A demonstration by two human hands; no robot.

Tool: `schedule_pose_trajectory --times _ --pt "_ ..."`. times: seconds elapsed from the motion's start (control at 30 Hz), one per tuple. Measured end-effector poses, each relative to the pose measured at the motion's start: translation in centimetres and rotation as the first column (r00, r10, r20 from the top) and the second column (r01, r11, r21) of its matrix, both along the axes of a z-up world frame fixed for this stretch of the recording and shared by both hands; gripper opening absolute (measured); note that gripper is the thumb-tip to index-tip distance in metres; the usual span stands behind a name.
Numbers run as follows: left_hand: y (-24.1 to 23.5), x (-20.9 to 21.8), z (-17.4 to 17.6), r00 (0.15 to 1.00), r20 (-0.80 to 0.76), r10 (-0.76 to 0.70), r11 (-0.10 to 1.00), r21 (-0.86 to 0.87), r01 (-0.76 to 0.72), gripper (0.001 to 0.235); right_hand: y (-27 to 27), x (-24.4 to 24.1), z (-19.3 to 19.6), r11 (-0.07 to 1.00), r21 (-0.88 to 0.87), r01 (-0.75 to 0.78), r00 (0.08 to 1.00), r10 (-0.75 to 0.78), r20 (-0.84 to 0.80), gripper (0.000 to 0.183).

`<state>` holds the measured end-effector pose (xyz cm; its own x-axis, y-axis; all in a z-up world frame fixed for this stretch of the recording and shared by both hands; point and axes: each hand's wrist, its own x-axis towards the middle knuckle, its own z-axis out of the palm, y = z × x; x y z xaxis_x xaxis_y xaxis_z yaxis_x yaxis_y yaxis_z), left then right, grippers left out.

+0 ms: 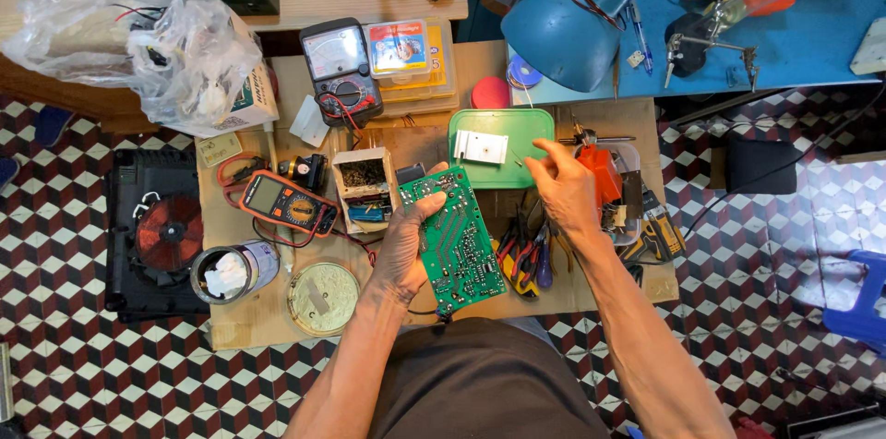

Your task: The person inspects a green circuit board, flips it over, and uses a hot air gun to heat specific areas. They repeatedly handle the board, examine both sides, and apply heat with the tool while working at a cluttered electronics workbench.

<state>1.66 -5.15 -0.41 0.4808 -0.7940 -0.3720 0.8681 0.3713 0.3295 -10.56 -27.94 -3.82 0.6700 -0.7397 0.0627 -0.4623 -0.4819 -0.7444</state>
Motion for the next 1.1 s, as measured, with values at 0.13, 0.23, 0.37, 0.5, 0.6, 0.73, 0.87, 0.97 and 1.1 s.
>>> schedule_pose_trajectory --times 0.13,0.23,0.37,0.5,0.6,0.73,0.87,0.97,1.1 --pt "-0.2 0.2 0.3 1.000 0.023 0.006 1.000 0.011 -0.007 0.052 -1.3 -6.5 -0.8 0.941 0.040 0.336 0.935 -0.339 0.108 0.028" --pt "-0.5 0.0 0.6 1.000 0.002 0.027 0.999 0.041 -0.027 0.052 -4.7 -10.8 -4.1 0.757 0.309 0.576 0.784 -0.618 0.055 0.037" --pt "-0.7 -0.8 1.1 0.996 -0.036 0.080 0.991 0.111 -0.075 0.053 -7.5 -12.0 -9.7 0.540 0.618 0.572 0.792 -0.559 -0.245 0.052" --pt "-0.8 -1.6 1.7 0.993 -0.017 0.114 0.987 0.119 -0.111 0.052 -8.8 -9.9 -12.2 0.372 0.794 0.482 0.829 -0.487 -0.275 0.052" --pt "-0.6 -2.1 2.0 0.990 0.003 0.142 0.980 0.141 -0.141 0.048 -9.9 -9.5 -12.8 0.136 0.958 0.252 0.841 -0.522 -0.147 0.057" --pt "-0.1 -2.2 1.9 0.985 -0.013 0.171 0.976 0.139 -0.168 0.045 -9.1 -10.1 -11.9 0.169 0.983 0.066 0.808 -0.587 0.047 0.050" --pt "0.0 -2.0 1.3 0.982 -0.009 0.191 0.971 0.151 -0.187 0.044 -4.2 -12.2 -6.9 0.397 0.885 0.242 0.803 -0.594 0.046 0.041" --pt "0.2 -1.4 0.8 0.984 -0.045 0.172 0.974 0.158 -0.163 0.048 1.1 -13.8 -0.5 0.661 0.692 0.291 0.833 -0.531 0.157 0.032" --pt "-0.8 -0.1 0.9 0.987 -0.051 0.150 0.981 0.131 -0.143 0.052 3.8 -12.9 7.1 0.826 0.539 0.167 0.826 -0.416 0.381 0.034"
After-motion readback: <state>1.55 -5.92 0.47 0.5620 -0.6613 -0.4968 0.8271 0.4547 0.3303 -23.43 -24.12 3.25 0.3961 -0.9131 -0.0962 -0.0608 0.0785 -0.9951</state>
